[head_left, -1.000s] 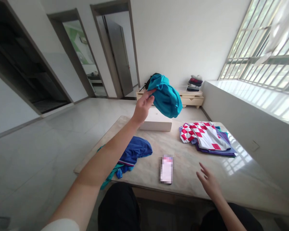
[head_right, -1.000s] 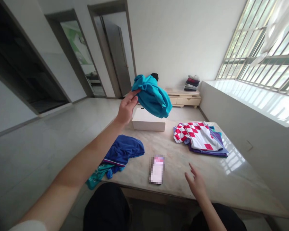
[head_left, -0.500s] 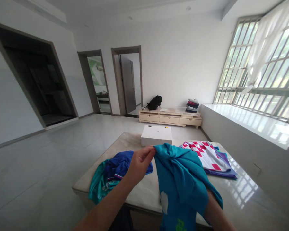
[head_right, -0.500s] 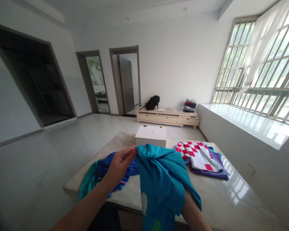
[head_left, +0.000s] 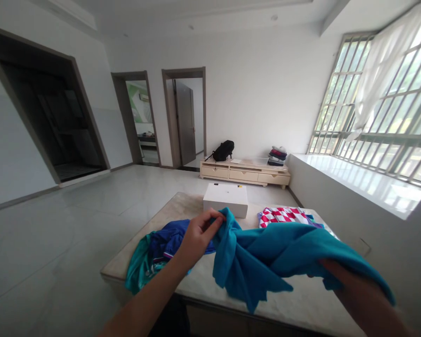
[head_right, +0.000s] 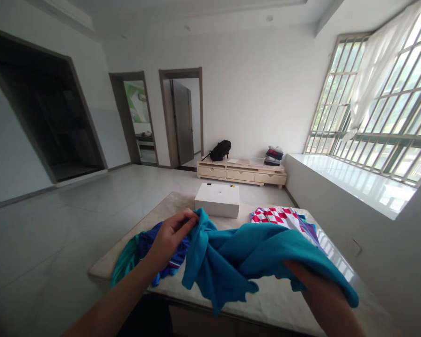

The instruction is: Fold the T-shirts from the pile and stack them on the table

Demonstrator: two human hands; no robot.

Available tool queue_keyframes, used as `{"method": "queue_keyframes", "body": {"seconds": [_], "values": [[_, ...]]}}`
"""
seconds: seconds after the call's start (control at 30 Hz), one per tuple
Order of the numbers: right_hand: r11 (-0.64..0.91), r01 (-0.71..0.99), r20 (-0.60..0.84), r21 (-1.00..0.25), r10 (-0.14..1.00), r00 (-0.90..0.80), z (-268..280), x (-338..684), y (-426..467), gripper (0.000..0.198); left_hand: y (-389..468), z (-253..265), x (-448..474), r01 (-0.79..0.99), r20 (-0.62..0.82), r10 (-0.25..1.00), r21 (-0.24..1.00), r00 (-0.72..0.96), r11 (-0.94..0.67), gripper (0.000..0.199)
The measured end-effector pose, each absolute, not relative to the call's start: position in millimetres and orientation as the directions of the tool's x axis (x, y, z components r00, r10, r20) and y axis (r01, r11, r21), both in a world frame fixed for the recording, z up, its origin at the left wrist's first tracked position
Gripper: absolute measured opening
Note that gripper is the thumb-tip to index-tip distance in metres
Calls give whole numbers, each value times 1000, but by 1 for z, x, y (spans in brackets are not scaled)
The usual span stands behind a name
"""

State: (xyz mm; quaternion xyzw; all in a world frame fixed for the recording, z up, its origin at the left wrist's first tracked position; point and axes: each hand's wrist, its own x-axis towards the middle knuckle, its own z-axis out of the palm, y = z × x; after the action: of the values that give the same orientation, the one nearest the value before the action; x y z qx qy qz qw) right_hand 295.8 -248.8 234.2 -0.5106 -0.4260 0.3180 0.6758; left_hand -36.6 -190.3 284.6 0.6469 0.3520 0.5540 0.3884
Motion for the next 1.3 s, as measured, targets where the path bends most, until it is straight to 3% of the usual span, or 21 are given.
{"method": "queue_keyframes", "body": {"seconds": [0.07, 0.13, 0.23, 0.33, 0.4, 0.53, 0.73, 0.97, 1.17, 1.3], "values": [[302, -58, 248, -952, 865, 437, 255, 300, -250, 47, -189, 275, -35, 8, 394, 907, 917, 147, -399, 34], [337, -80, 270, -938, 855, 442, 275, 308, -247, 36, -186, 268, -35, -35, 360, 918, 933, 168, -359, 52], [461, -5, 408, -888, 791, 456, 300, 326, -235, 44, -180, 262, -40, -62, 318, 911, 948, 260, -313, 76], [610, 73, 586, -789, 712, 387, 322, 343, -223, 58, -171, 258, -46, -26, 284, 889, 955, 359, -295, 54], [682, 52, 659, -730, 681, 319, 336, 347, -219, 56, -164, 254, -48, 18, 269, 885, 954, 380, -298, 39], [745, 37, 734, -666, 645, 212, 363, 334, -226, 47, -158, 246, -41, 104, 259, 890, 942, 376, -318, 32], [784, 37, 783, -620, 615, 98, 384, 305, -242, 43, -167, 233, -11, 166, 229, 863, 928, 451, -333, 27], [777, -58, 763, -627, 627, 160, 385, 312, -247, 37, -185, 233, 3, 189, 276, 864, 905, 422, -382, 30], [754, -97, 734, -650, 656, 174, 383, 331, -243, 37, -200, 239, 7, 383, 448, 722, 633, 528, -673, 32], [719, -153, 694, -678, 695, 188, 383, 344, -243, 36, -195, 237, -1, 402, 449, 713, 607, 538, -685, 35]]}}
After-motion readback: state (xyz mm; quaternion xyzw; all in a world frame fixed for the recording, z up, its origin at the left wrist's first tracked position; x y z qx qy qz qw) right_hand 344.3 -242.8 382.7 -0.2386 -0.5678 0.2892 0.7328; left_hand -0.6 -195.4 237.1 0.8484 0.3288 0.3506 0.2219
